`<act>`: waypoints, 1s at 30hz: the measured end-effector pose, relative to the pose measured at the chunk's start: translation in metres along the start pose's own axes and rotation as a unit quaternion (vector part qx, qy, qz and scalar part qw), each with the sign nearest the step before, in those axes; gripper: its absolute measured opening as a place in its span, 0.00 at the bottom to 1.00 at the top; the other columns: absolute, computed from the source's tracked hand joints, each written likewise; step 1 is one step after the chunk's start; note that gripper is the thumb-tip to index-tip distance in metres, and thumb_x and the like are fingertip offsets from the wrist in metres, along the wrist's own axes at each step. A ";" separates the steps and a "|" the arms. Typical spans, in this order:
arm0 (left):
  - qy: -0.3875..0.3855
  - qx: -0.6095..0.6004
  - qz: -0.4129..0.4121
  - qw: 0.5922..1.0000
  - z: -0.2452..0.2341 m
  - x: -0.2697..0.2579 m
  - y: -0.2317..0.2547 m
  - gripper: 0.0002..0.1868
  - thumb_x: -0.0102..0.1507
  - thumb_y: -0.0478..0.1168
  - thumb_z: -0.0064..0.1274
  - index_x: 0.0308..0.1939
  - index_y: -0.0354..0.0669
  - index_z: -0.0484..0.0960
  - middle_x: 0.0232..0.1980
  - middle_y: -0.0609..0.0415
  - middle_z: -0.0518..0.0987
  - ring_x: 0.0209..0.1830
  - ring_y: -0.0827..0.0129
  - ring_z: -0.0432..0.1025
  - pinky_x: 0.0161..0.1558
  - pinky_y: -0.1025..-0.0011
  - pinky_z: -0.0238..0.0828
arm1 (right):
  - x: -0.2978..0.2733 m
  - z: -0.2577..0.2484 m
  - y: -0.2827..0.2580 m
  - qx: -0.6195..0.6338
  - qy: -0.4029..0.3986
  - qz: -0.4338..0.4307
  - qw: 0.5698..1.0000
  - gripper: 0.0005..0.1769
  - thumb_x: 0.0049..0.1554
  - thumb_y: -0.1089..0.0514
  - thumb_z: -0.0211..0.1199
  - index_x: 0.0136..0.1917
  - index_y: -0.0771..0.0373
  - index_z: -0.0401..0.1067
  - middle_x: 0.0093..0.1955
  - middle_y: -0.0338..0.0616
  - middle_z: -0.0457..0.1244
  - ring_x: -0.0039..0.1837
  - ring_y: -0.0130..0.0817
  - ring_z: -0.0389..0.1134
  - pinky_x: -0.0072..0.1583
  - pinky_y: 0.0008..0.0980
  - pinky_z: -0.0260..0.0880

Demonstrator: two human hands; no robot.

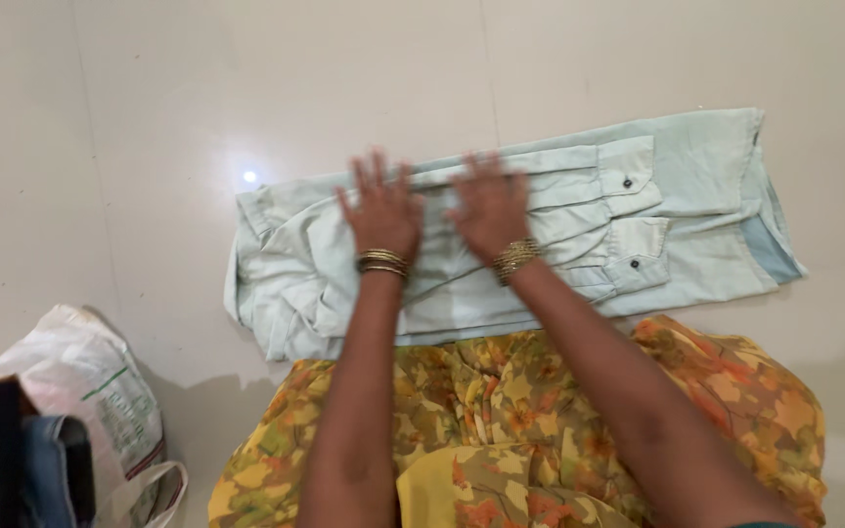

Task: The person folds a light-colored button-down shirt by flattening it on the floor, folding in the sides and sleeves, and then folding it into a smaller rectangle before finishing by fastening a button on the collar.

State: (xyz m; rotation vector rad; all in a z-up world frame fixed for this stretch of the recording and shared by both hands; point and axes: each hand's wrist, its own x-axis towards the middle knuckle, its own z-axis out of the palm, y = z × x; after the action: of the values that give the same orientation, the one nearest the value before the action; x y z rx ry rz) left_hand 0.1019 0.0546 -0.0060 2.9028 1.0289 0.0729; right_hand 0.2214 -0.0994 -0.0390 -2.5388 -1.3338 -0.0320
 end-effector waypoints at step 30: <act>-0.313 0.088 0.047 0.945 -0.073 -0.114 0.054 0.39 0.67 0.66 0.37 0.80 0.74 0.41 0.85 0.64 0.31 0.84 0.56 0.27 0.77 0.39 0.27 | -0.089 -0.113 0.096 -0.138 -0.301 0.126 0.935 0.40 0.60 0.31 0.50 0.81 0.38 0.46 0.86 0.37 0.33 0.85 0.50 0.30 0.76 0.68 0.28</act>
State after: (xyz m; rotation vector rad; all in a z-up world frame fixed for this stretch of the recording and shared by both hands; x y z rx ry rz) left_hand 0.0425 -0.0562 0.0682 2.7892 0.8031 -0.9152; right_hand 0.2603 -0.2513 0.0345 -3.0916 -1.2354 0.7125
